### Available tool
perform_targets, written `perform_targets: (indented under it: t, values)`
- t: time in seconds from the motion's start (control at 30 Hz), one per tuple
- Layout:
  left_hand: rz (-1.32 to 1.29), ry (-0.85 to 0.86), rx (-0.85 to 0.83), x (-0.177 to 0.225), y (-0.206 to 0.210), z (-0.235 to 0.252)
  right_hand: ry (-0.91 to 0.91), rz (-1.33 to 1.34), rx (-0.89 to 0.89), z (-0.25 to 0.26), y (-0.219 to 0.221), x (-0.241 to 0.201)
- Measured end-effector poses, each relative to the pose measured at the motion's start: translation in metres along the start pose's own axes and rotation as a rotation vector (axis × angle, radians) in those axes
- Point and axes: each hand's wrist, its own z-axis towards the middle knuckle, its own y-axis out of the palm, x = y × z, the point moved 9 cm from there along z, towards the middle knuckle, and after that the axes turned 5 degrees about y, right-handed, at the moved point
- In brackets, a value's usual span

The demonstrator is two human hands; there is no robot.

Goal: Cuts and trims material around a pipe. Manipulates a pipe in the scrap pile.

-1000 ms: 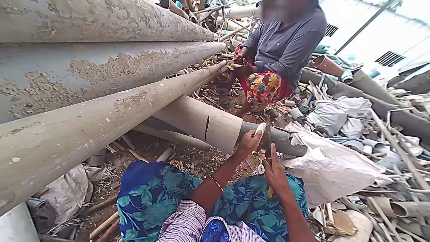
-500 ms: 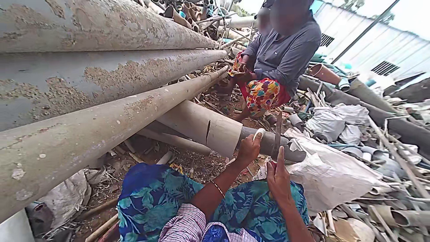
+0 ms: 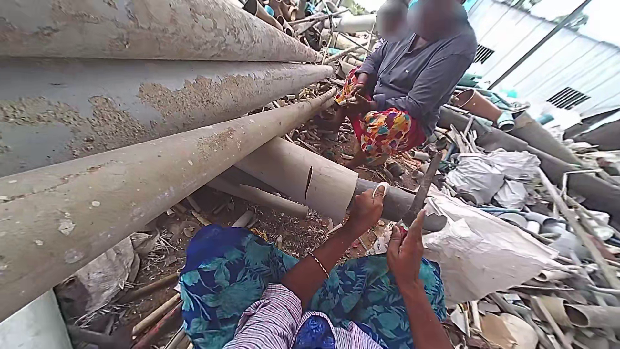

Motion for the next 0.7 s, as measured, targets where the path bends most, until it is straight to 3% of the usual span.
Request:
perform_targets:
  t: [0.03, 0.13, 0.17, 0.23, 0.37, 0.43, 0.53, 0.7]
  values:
    - [-0.004, -0.004, 0.008, -0.003, 0.002, -0.003, 0.025, -0.045, -0.049, -0.002, 0.006, 0.004]
    - [0.017, -0.023, 0.0, 0.001, -0.001, 0.0, 0.335, -0.131, -0.588, -0.007, 0.057, 0.047]
    - [0.024, -0.026, 0.002, 0.001, -0.002, -0.001, 0.385, -0.104, -0.648, -0.012, 0.063, 0.056]
    - [0.024, -0.013, 0.015, 0.005, -0.007, 0.002, 0.349, -0.03, -0.499, -0.008, 0.053, 0.051]
    - [0.03, -0.015, 0.012, 0.002, -0.006, 0.0, 0.083, 0.048, -0.098, -0.001, 0.012, 0.009]
    - [0.032, -0.019, 0.01, 0.002, -0.005, 0.002, 0.062, 0.033, -0.1, -0.001, 0.015, 0.004]
    - [0.016, -0.029, 0.009, 0.001, -0.005, 0.001, 0.287, -0.021, -0.435, -0.007, 0.048, 0.027]
    - [0.02, -0.022, 0.01, -0.001, -0.005, 0.004, 0.108, 0.073, -0.158, 0.0, 0.016, 0.006]
